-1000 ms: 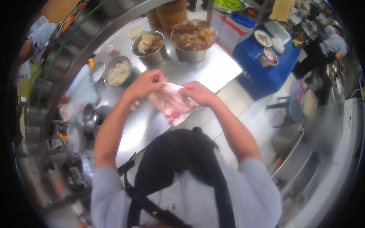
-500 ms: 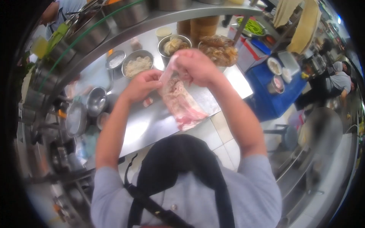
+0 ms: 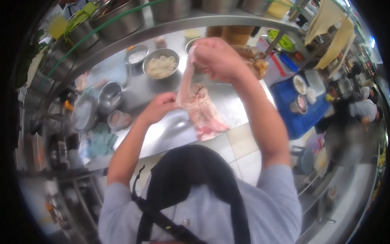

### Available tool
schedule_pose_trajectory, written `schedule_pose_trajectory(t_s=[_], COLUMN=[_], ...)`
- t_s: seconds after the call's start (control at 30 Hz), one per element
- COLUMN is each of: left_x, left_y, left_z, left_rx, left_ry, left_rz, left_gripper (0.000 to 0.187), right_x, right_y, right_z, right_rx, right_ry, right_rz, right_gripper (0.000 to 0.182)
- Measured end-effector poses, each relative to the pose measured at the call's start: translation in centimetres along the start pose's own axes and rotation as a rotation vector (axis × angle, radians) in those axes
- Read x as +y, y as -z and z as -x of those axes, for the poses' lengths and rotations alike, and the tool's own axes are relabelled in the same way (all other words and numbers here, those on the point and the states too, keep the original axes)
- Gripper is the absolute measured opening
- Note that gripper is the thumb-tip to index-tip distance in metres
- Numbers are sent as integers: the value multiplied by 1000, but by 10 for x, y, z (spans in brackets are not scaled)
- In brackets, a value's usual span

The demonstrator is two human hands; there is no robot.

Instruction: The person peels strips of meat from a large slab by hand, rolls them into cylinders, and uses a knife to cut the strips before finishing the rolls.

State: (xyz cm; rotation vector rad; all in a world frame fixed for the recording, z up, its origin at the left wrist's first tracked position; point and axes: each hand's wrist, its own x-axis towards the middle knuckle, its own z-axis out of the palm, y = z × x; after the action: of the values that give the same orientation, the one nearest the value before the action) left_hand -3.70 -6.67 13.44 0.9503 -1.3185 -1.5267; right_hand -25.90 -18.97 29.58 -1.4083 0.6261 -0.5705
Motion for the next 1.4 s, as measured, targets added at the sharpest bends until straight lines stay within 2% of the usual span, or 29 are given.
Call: schedule_pose_trajectory(t_s=[0.13, 0.2, 0.23, 0.3, 0.33, 0.4, 0.43, 0.47, 0.5, 0.53, 0.6, 0.63, 0.7, 0.73, 0.8, 0.83, 1.03, 1.1, 1.13, 1.2, 1.23, 1.33, 1.4], left_x=[2, 18, 16, 8, 9, 8, 11, 14, 14, 7, -14, -24, -49, -69, -105, -106, -111, -108, -107, -105, -105, -107, -110], left_y=[39, 61, 77, 115, 130, 153, 153, 153, 153, 154, 152, 150, 141, 134, 117, 107, 71, 75, 73, 63, 50, 14, 4], left_z=[25, 34, 36, 36, 36, 39, 44, 47, 51, 55, 63, 66, 73, 81, 100, 105, 107, 113, 115, 122, 124, 126, 134], left_rx=[115, 212, 225, 358, 370, 512, 521, 557, 588, 592, 551, 551, 83, 75, 260, 248, 181, 15, 9, -110, -101, -64, -120], left_ry=[5, 77, 80, 107, 110, 13, 18, -34, -86, -78, -160, -152, 74, 83, -170, -161, -256, -142, -141, -355, -391, -345, -284], left_rz=[-40, -236, -232, -412, -409, -731, -727, -890, -1053, -1049, -1190, -1186, -1600, -1594, -1581, -1579, -1441, -1473, -1474, -1347, -1324, -1248, -1247], left_gripper=[10, 9, 9, 11, 11, 14, 14, 14, 14, 14, 14, 14, 19, 19, 23, 23, 25, 23, 23, 22, 25, 29, 32], right_x=[1, -1, 7, 28, 31, 39, 52, 63, 71, 82, 127, 152, 208, 233, 271, 277, 286, 288, 288, 281, 277, 277, 283], right_y=[-12, -30, -36, -46, -56, -76, -85, -92, -100, -108, -119, -124, -128, -129, -126, -126, -122, -122, -122, -120, -120, -117, -114], right_z=[-17, -26, -37, -64, -68, -75, -77, -73, -65, -55, -32, -22, 0, 9, 23, 27, 44, 49, 50, 53, 54, 55, 57], right_rx=[-40, 44, 30, 53, 41, 17, 52, 43, -2, -49, -178, -293, -495, -579, -636, -688, -649, -641, -636, -637, -643, -670, -673], right_ry=[-25, 11, 8, 201, 201, 187, 311, 308, 374, 442, 563, 515, 442, 424, 379, 340, 329, 321, 318, 296, 275, 214, 223], right_rz=[39, 354, 353, 711, 710, 732, 797, 794, 964, 1134, 1297, 1348, 1410, 1425, 1386, 1354, 1277, 1273, 1273, 1257, 1246, 1246, 1208], right_gripper=[19, 28, 28, 28, 28, 34, 31, 31, 27, 24, 13, 12, 12, 12, 12, 12, 12, 13, 14, 14, 14, 15, 15])
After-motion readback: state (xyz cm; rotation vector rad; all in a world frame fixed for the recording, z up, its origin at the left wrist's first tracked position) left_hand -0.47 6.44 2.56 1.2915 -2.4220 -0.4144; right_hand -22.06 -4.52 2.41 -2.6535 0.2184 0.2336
